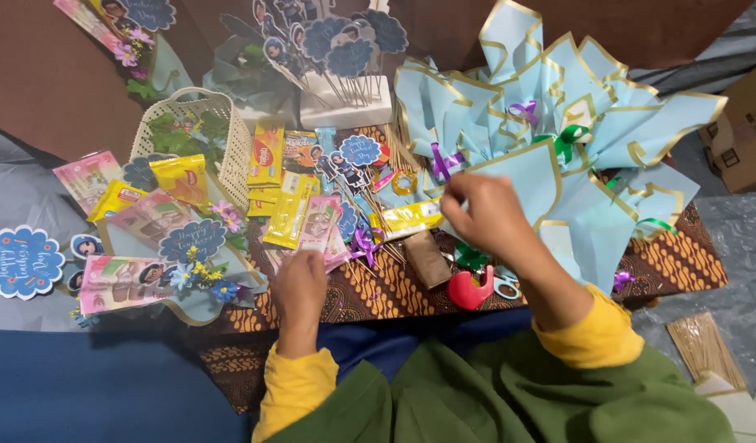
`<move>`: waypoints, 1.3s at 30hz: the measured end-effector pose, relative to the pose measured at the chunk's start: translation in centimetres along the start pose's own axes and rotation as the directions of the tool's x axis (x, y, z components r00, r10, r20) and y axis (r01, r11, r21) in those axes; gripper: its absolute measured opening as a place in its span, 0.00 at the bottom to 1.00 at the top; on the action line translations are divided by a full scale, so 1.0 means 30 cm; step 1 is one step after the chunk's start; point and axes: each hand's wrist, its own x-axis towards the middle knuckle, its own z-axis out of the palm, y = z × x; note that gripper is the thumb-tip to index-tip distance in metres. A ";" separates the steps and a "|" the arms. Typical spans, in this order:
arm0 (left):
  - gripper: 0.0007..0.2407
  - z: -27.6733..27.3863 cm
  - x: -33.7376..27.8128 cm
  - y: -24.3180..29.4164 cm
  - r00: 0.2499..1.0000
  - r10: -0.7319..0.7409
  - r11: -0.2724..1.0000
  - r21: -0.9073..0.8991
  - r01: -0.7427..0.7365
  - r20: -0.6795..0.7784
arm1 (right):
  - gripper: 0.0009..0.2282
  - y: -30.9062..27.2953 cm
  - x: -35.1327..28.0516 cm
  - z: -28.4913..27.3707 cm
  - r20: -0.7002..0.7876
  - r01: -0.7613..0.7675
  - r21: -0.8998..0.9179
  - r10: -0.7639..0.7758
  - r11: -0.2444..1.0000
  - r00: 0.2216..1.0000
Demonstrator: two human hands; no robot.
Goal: The person is assembling money bouquets by attaching currency notes to sticks and arranging them within decorative paper wraps along with other ornaments.
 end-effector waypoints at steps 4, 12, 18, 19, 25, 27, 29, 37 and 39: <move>0.15 0.097 0.104 -0.002 1.000 -0.005 1.000 0.024 0.005 0.029 | 0.06 0.000 -0.227 0.062 0.044 0.000 0.317 -0.014 0.948 0.999; 0.13 0.077 0.130 0.008 0.996 -0.073 0.972 0.228 0.058 0.060 | 0.05 0.032 -0.561 0.223 0.323 -0.330 0.819 0.099 0.469 0.941; 0.07 -0.052 0.026 0.052 0.917 0.074 0.996 -0.016 -0.087 -0.393 | 0.05 0.051 -0.657 0.310 0.373 -0.417 0.870 0.200 0.264 0.906; 0.07 -0.073 0.020 0.072 0.915 0.073 0.996 -0.015 -0.086 -0.397 | 0.05 0.049 -0.662 0.316 0.372 -0.414 0.871 0.196 0.265 0.907; 0.10 -0.099 0.000 0.161 0.981 -0.174 0.473 -0.867 0.160 0.086 | 0.05 0.031 -0.671 0.330 0.345 -0.397 0.880 0.224 0.260 0.911; 0.13 -0.114 -0.026 0.208 0.939 -0.203 0.386 -0.858 0.337 0.278 | 0.05 0.017 -0.677 0.316 0.357 -0.410 0.873 0.224 0.266 0.907; 0.16 -0.059 -0.025 0.206 0.946 -0.184 0.357 -0.878 0.318 0.268 | 0.05 0.022 -0.670 0.327 0.351 -0.404 0.873 0.223 0.272 0.909; 0.08 0.015 -0.122 0.258 0.933 0.159 0.623 -0.701 -0.348 -0.322 | 0.06 0.049 -0.643 0.315 0.271 -0.327 0.925 0.267 0.193 0.925; 0.07 0.048 -0.134 0.261 0.835 0.227 0.534 -0.652 -0.538 -0.502 | 0.05 0.043 -0.620 0.296 0.214 -0.244 0.965 0.243 0.098 0.946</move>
